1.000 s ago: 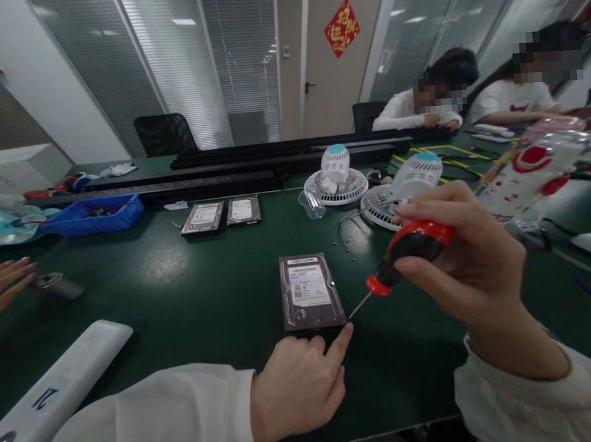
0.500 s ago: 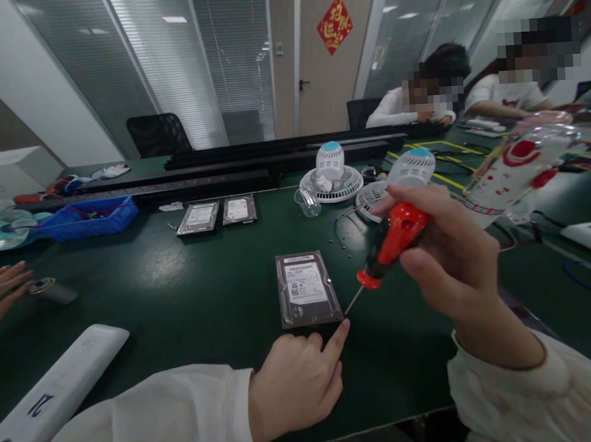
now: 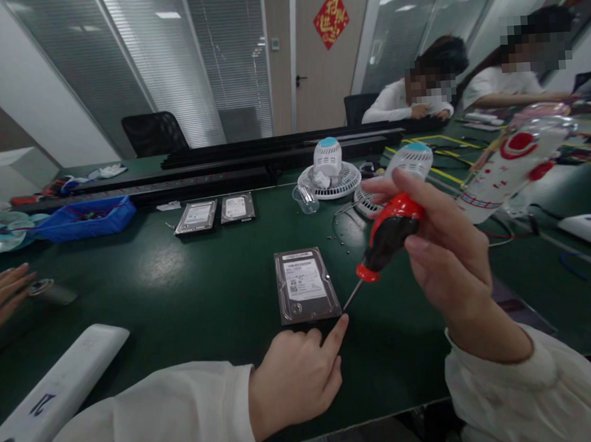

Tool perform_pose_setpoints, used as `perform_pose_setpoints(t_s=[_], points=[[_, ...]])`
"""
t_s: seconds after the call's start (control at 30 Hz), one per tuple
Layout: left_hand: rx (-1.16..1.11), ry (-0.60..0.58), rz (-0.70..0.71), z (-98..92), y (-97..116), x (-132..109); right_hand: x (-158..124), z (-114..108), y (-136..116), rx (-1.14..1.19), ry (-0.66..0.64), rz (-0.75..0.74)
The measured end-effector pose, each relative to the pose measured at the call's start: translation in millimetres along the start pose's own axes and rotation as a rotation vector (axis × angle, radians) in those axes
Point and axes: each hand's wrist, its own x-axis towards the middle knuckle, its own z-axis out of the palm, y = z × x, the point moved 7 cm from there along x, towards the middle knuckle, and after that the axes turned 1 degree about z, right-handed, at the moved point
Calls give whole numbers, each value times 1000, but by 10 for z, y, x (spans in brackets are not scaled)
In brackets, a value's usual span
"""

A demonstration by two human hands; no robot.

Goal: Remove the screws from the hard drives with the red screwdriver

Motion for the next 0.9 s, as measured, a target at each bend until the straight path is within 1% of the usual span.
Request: perform_pose_setpoints(t_s=[0.07, 0.17, 0.23, 0.27, 0.4, 0.47, 0.53, 0.6, 0.63, 0.73, 0.8, 0.83, 0.9], points=[[1, 3, 1, 3, 0, -3, 8, -8, -22, -33, 30, -19], [3, 2, 3, 5, 3, -5, 34, -37, -98, -113, 99, -127], [9, 0, 2, 3, 2, -4, 37, -35, -111, -121, 100, -167], [12, -1, 1, 1, 1, -3, 34, -27, -98, -103, 86, -162], [11, 1, 2, -1, -1, -3, 14, 9, -12, 15, 13, -62], [8, 8, 6, -4, 2, -6, 19, -14, -23, -20, 42, -74], [7, 19, 7, -10, 2, -9, 29, -54, -60, -104, 99, -125], [6, 27, 5, -18, 1, -10, 32, -75, -75, -152, 127, -163], [5, 29, 3, -22, -1, -9, 29, -76, -62, -142, 125, -160], [7, 24, -6, -35, -5, -2, 14, -53, 25, -29, 79, -83], [13, 15, -7, -39, -2, 2, 3, -36, 38, 20, 53, -72], [15, 11, -6, -40, 0, 3, 3, -36, 28, 17, 52, -80], [16, 14, -4, -41, 4, 3, 9, -66, -7, -38, 93, -106]])
